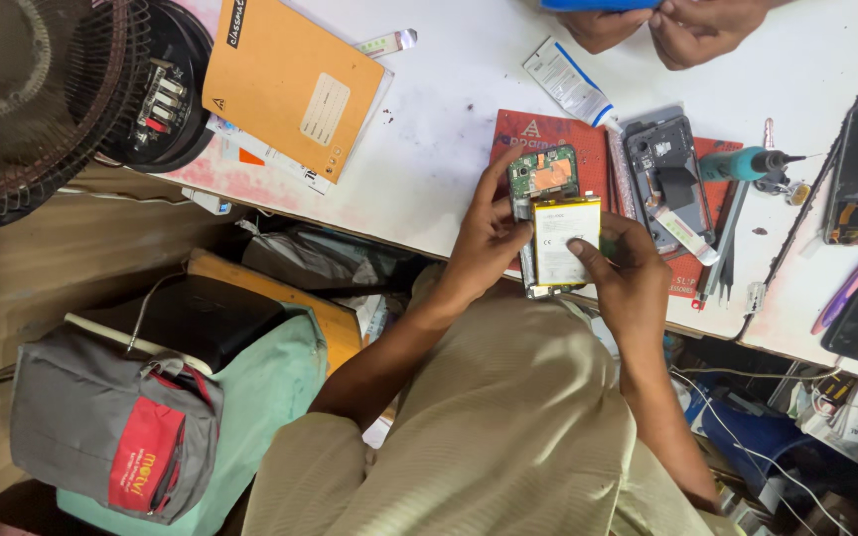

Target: The person disassembles a smartphone, lifting the back cover and peeling a black film off the battery area, then works on the frame and presses components back into place. They handle a small tool and a tube of T-7000 adhesive, applying glue along the phone frame near the end.

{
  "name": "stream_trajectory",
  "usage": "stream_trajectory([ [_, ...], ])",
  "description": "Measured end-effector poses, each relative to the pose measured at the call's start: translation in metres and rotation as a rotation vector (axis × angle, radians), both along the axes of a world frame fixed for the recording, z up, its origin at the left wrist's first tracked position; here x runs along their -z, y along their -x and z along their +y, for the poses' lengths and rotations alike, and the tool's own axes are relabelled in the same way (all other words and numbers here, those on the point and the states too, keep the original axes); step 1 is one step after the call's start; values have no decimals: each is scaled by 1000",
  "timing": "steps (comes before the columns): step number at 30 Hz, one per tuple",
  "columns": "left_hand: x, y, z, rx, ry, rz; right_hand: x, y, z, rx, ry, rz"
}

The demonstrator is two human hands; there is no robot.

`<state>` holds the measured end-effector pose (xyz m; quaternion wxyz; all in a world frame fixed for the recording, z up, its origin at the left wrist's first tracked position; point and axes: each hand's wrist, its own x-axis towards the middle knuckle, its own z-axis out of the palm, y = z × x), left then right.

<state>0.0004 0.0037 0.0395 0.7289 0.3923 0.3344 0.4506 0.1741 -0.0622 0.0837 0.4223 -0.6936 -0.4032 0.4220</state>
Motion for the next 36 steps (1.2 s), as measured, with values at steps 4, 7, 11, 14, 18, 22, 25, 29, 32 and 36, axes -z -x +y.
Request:
stream_trajectory([
  [4, -2, 0, 1, 9, -13, -48, 3, -1, -1, 13, 2, -19],
  [7, -4, 0, 2, 9, 10, -7, 3, -2, -1, 14, 16, 35],
  [11, -9, 4, 4, 50, -14, 104, 2, -1, -1, 4, -1, 48],
  [14, -12, 12, 3, 91, -14, 89, 1, 0, -2, -5, -16, 43],
  [18, -12, 15, 3, 123, -4, 3, 0, 5, 0, -9, 46, -32],
  [22, -10, 9, 1, 130, -12, -9, -3, 9, 0, -34, -13, -72],
  [25, -10, 7, 0, 114, -74, 2, -5, 12, 0, -42, -62, -83],
  [29, -15, 5, -2, 126, -19, 18, -9, 14, 0, -16, -36, -188],
  [32, -19, 4, -2, 139, -30, 26, -11, 15, -3, -26, -77, -214],
  [36, -19, 5, -2, 155, -18, 14, -14, 15, -6, -79, -166, -488],
])
